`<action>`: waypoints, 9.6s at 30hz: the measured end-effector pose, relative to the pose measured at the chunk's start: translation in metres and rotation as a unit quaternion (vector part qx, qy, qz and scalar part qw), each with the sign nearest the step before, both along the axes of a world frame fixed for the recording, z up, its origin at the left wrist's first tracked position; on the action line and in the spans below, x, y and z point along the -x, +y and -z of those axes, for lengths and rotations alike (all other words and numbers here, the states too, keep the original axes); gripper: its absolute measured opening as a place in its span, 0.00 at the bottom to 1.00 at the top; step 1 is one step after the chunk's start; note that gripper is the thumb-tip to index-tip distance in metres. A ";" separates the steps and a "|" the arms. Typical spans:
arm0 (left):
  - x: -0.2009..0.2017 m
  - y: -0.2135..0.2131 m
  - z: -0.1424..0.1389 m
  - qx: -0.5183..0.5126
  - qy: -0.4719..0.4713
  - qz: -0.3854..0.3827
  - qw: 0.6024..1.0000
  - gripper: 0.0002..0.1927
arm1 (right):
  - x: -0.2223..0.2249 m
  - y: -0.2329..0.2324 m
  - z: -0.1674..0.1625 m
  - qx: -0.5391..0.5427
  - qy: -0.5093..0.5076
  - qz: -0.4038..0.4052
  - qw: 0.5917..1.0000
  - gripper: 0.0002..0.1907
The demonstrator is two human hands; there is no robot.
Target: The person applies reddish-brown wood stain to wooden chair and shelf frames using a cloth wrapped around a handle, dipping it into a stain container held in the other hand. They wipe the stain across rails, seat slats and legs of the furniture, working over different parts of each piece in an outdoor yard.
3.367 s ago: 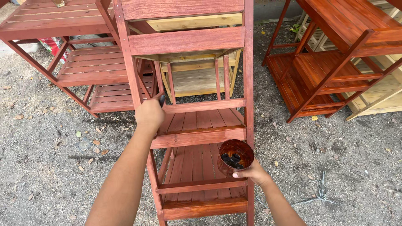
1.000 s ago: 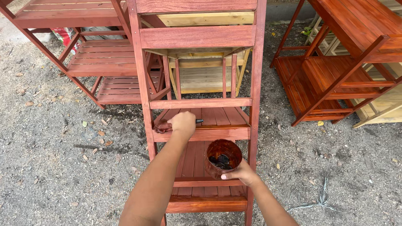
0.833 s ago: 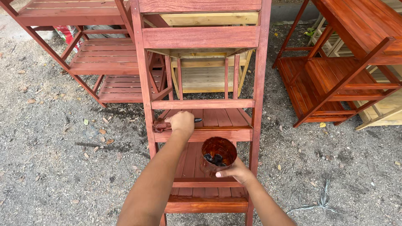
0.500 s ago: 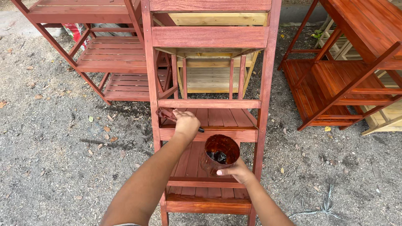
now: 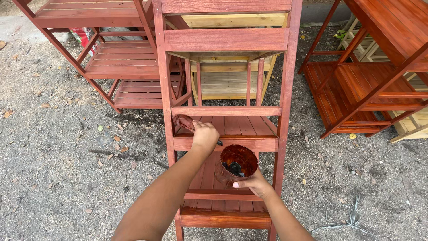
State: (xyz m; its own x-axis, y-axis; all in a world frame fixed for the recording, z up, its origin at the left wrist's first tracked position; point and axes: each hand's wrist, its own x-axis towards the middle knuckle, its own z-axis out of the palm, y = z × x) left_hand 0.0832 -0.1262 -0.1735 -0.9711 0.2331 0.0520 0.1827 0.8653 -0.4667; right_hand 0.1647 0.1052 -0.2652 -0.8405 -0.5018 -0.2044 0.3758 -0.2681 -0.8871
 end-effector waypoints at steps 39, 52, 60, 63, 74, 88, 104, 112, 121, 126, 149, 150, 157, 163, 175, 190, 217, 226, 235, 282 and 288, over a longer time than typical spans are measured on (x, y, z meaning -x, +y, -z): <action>0.061 -0.056 -0.100 -0.249 -0.079 -0.115 0.958 0.10 | 0.000 0.010 0.004 -0.067 0.034 -0.053 0.996 0.55; -0.013 -0.091 -0.085 -0.413 -0.011 0.051 0.909 0.09 | 0.004 -0.003 0.003 -0.057 0.003 -0.029 0.998 0.60; -0.033 -0.117 -0.054 -0.476 0.069 0.038 0.876 0.08 | 0.002 -0.007 0.003 -0.028 0.035 -0.018 0.999 0.59; -0.023 -0.111 -0.050 -0.447 0.040 -0.008 0.894 0.08 | 0.002 -0.009 0.006 -0.018 0.019 -0.008 1.000 0.58; -0.011 -0.106 -0.077 -0.469 0.017 -0.110 0.876 0.06 | 0.002 -0.008 0.011 0.023 0.020 0.010 0.999 0.56; -0.028 -0.102 -0.039 -0.446 0.096 -0.058 0.888 0.06 | 0.003 -0.015 0.010 0.070 0.021 0.022 0.997 0.54; -0.037 -0.097 -0.117 -0.389 -0.013 -0.018 0.921 0.11 | 0.005 -0.010 0.007 0.006 0.031 -0.016 0.999 0.54; -0.008 -0.077 -0.081 -0.355 -0.014 -0.077 0.931 0.10 | -0.002 0.022 0.002 -0.089 0.036 -0.028 0.995 0.57; 0.000 0.048 -0.068 -0.494 -0.040 -0.029 0.868 0.13 | -0.011 0.071 0.013 -0.068 0.047 0.051 0.995 0.56; 0.006 0.151 -0.063 -0.533 -0.028 0.055 0.844 0.10 | -0.021 0.099 0.006 -0.086 0.060 0.066 0.992 0.55; -0.172 0.016 0.017 -0.589 0.395 0.007 0.705 0.10 | 0.012 0.100 0.029 0.026 0.024 0.042 0.999 0.46; -0.170 0.011 0.024 -0.583 0.408 0.011 0.702 0.10 | 0.014 0.101 0.030 0.009 0.012 0.044 0.999 0.45; -0.139 -0.017 0.047 -0.545 0.430 -0.058 0.717 0.15 | 0.026 0.102 0.021 -0.011 0.042 0.036 0.998 0.47; -0.121 0.031 0.055 -0.595 0.423 -0.113 0.674 0.13 | 0.011 0.120 0.017 0.001 0.056 0.023 0.998 0.51; -0.097 0.197 0.049 -0.703 0.282 0.107 0.644 0.13 | -0.028 0.214 0.032 -0.047 0.024 0.111 0.992 0.49; -0.127 -0.081 0.065 -0.679 0.367 -0.019 0.635 0.08 | -0.042 0.136 0.021 -0.070 0.098 0.159 0.980 0.47; -0.151 -0.020 0.043 -0.559 0.370 0.073 0.739 0.13 | -0.141 0.162 0.033 -0.071 0.080 0.283 0.953 0.45; -0.128 -0.005 0.059 -0.520 0.374 -0.060 0.765 0.12 | -0.120 0.225 0.042 -0.089 0.082 0.282 0.952 0.46; -0.083 0.185 0.067 -0.537 0.301 0.062 0.785 0.13 | -0.111 0.283 0.038 -0.098 0.049 0.255 0.961 0.47; -0.100 0.214 0.086 -0.526 0.259 0.098 0.804 0.15 | -0.085 0.287 0.032 -0.079 0.091 0.194 0.974 0.46; -0.116 0.166 0.066 -0.551 0.355 -0.017 0.755 0.14 | -0.087 0.299 0.028 -0.066 0.065 0.201 0.975 0.47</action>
